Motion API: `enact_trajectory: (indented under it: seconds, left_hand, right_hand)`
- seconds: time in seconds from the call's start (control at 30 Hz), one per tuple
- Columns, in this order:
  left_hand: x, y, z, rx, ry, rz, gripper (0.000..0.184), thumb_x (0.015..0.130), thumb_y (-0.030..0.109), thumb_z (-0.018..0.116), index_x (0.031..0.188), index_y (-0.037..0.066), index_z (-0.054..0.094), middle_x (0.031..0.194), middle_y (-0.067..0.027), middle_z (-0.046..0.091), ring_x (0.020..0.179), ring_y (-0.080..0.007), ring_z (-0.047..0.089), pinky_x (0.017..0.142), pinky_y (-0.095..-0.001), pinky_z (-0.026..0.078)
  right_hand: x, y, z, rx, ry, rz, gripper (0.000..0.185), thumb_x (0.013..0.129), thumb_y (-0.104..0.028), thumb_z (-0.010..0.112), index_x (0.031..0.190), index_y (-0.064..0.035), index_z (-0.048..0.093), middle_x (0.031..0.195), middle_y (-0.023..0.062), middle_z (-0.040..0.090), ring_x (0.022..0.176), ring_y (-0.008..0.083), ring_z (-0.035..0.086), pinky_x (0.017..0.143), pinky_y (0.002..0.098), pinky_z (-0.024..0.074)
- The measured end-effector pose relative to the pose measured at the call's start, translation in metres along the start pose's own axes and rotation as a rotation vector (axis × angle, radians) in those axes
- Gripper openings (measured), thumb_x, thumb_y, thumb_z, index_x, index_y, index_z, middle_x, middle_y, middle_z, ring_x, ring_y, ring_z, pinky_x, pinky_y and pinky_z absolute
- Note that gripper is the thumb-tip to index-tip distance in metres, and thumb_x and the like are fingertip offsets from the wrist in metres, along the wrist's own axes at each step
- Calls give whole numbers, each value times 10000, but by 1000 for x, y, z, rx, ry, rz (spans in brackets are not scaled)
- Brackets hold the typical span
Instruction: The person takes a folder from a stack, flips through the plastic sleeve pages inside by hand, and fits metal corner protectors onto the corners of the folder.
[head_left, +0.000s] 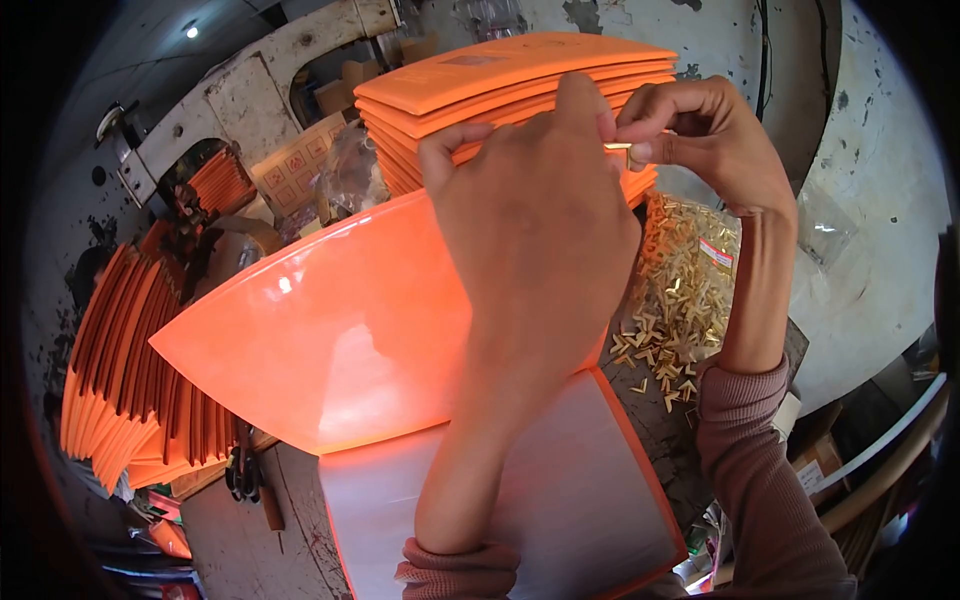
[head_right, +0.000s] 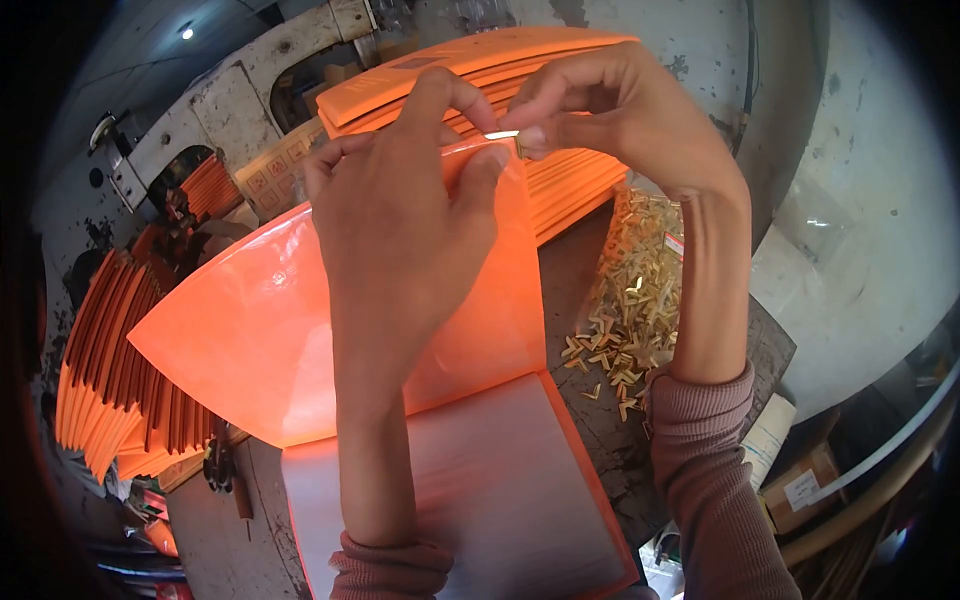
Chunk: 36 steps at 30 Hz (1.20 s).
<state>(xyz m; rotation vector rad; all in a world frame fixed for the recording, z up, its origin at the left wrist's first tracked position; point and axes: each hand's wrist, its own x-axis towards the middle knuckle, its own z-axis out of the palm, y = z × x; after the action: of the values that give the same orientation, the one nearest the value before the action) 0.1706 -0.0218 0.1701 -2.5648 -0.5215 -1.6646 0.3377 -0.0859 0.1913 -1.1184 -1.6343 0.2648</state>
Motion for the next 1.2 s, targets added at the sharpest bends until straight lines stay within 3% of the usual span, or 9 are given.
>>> enact_trajectory:
  seconds: [0.17,0.23,0.43,0.53,0.63,0.77,1.0,1.07,1.2]
  left_hand:
    - [-1,4,0,8,40,8,196,670,58,633,841,84,540,568,-44,573,617,-214,588,813,-359,329]
    - [-2,4,0,17,38,-46,158,747,151,668,877,128,580,647,-25,596,682,-218,585,865,-354,339]
    - [0,0,0,52,15,-43,139,761,178,660,851,107,582,705,-26,615,699,-243,591,842,-359,366]
    - [3,-5,-1,92,16,69,128,729,136,663,793,92,561,558,-45,564,581,-218,579,769,-339,376]
    - [3,-11,-2,60,-51,84,139,786,203,647,846,112,561,684,-35,592,657,-244,567,759,-369,391]
    - [4,-13,0,62,-4,143,127,785,190,639,841,115,553,645,-39,572,638,-242,559,752,-372,386]
    - [6,-8,7,96,-19,29,130,732,162,642,808,113,548,601,-47,556,644,-242,562,762,-360,398]
    - [5,-7,7,86,-25,6,136,725,165,645,802,110,547,588,-49,553,650,-244,564,756,-364,405]
    - [4,-5,0,74,-28,92,107,711,101,626,785,81,552,585,-68,558,607,-263,568,671,-396,431]
  right_hand:
    - [-1,-3,-1,-11,-37,-42,81,739,51,653,807,11,675,787,75,675,722,128,627,712,267,514]
    - [0,-3,-1,-23,-35,-29,82,740,53,652,808,13,673,785,74,674,722,126,626,711,266,514]
    - [0,1,2,37,-11,14,61,734,25,695,783,12,660,774,61,640,732,113,608,691,250,499]
    - [1,1,1,23,-45,15,69,779,18,653,847,14,643,802,60,648,749,117,619,703,250,511]
    - [1,-2,1,31,-93,44,88,815,20,614,902,21,626,843,67,651,785,129,629,728,253,524]
    - [2,-2,0,70,-113,52,83,825,8,611,905,28,614,860,79,645,802,138,634,764,264,540]
    - [3,1,4,48,-89,67,84,817,13,619,900,27,615,863,82,644,822,149,639,775,279,547]
    - [3,2,8,27,-5,47,46,793,-6,659,798,7,615,760,46,639,717,110,635,696,269,539]
    - [2,3,0,75,-59,60,68,798,27,633,865,34,642,808,82,655,760,154,649,725,281,560]
